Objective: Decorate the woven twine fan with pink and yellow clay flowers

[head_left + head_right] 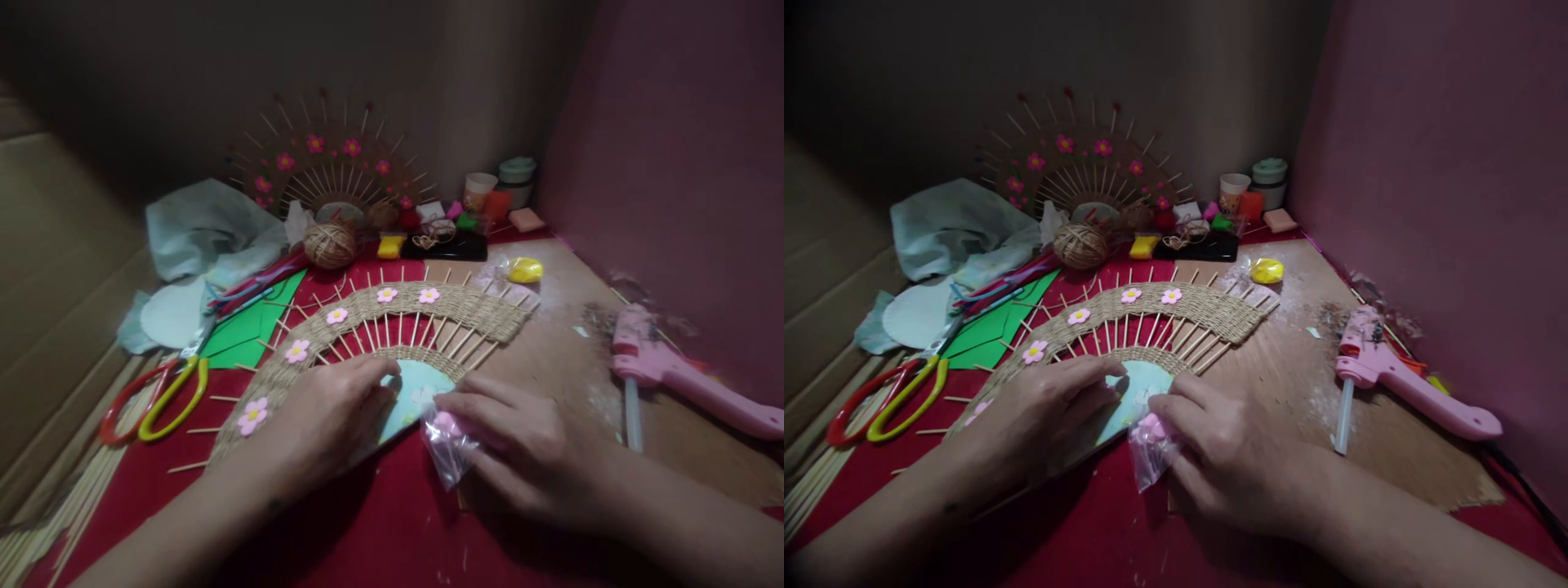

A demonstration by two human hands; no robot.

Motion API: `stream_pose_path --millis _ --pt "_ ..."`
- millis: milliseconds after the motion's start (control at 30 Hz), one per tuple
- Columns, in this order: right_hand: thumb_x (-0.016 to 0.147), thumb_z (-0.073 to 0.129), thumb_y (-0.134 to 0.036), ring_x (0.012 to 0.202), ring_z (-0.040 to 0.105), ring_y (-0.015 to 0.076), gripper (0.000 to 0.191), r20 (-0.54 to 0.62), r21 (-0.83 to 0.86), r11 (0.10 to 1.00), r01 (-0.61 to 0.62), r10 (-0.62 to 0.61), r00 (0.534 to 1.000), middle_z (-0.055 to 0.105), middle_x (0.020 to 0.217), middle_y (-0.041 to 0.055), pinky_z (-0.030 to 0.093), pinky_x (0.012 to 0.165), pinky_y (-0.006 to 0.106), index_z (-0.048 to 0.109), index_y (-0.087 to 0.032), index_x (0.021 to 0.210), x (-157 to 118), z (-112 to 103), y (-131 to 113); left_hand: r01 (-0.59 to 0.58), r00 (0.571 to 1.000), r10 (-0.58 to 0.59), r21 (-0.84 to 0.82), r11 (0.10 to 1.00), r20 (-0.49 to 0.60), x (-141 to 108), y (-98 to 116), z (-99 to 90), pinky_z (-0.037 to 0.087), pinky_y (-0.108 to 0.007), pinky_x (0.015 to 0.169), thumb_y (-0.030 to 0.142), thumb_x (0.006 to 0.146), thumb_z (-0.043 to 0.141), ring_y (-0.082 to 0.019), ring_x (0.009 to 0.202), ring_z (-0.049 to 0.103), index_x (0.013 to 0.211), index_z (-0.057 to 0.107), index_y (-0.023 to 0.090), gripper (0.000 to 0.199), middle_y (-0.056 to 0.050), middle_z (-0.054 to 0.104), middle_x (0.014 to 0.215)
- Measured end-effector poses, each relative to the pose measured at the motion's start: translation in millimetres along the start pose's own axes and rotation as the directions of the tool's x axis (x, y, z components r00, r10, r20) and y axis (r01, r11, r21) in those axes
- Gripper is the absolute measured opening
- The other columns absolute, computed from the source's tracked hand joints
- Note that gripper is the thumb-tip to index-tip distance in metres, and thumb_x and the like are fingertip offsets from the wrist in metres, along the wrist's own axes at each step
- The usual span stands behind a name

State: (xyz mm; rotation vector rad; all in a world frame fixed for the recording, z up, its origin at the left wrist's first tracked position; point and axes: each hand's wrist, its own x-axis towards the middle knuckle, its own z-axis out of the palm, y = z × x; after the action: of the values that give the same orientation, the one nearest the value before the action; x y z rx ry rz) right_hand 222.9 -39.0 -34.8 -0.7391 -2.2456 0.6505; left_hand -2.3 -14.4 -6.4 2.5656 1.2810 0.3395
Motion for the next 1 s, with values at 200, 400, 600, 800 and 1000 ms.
stream_pose_path --millis 200,400,600,800,1000 --pt "0.083 0.049 -0.007 0.078 0.055 0.0154 0.018 -0.008 0.002 1.0 -0.001 0.001 1.0 0.057 0.088 0.0111 0.049 0.068 0.026 0.06 -0.005 0.097 1 -1 -1 -0.012 1.0 0.014 0.091 0.996 -0.019 -1 -5 1.1 0.035 -0.021 0.05 0.021 0.09 0.041 -0.009 0.053 0.05 0.085 0.06 0.017 0.02 -0.001 0.061 0.067" --pt "0.078 0.052 -0.002 0.075 0.054 0.0139 0.018 -0.022 0.022 0.998 -0.064 0.065 0.998 0.056 0.085 0.0073 0.046 0.065 0.025 0.059 -0.009 0.093 1 -2 0 -0.071 0.992 0.061 -0.094 0.993 -0.111 -5 5 -6.2 0.039 -0.018 0.056 0.02 0.09 0.05 -0.007 0.06 0.053 0.092 0.057 0.019 0.008 0.003 0.061 0.073" --pt "0.08 0.051 -0.006 0.073 0.054 0.0145 0.011 -0.044 -0.001 0.994 -0.112 0.112 0.993 0.057 0.083 0.0066 0.045 0.064 0.027 0.057 -0.013 0.085 -1 1 2 -0.204 0.978 0.183 -0.255 0.945 -0.105 -7 25 -8.6 0.042 -0.015 0.061 0.013 0.087 0.055 -0.005 0.065 0.056 0.089 0.061 0.018 0.008 0.003 0.063 0.075" --pt "0.082 0.05 -0.009 0.072 0.054 0.0156 0.009 -0.058 -0.036 0.994 -0.106 0.104 0.993 0.057 0.082 0.008 0.046 0.064 0.028 0.057 -0.012 0.087 -2 3 4 -0.222 0.968 0.191 -0.196 0.955 -0.164 -7 27 9.2 0.046 -0.02 0.063 0.014 0.088 0.052 -0.009 0.068 0.061 0.093 0.062 0.014 0.012 -0.001 0.067 0.079" --pt "0.081 0.05 -0.007 0.071 0.054 0.0161 0.014 -0.061 -0.044 0.995 -0.089 0.086 0.994 0.057 0.08 0.0087 0.046 0.062 0.028 0.059 -0.01 0.091 0 5 2 -0.159 0.976 0.129 -0.163 0.974 -0.176 -10 23 15.5 0.046 -0.019 0.06 0.021 0.086 0.058 -0.009 0.065 0.063 0.093 0.062 0.018 0.008 0.003 0.068 0.076"
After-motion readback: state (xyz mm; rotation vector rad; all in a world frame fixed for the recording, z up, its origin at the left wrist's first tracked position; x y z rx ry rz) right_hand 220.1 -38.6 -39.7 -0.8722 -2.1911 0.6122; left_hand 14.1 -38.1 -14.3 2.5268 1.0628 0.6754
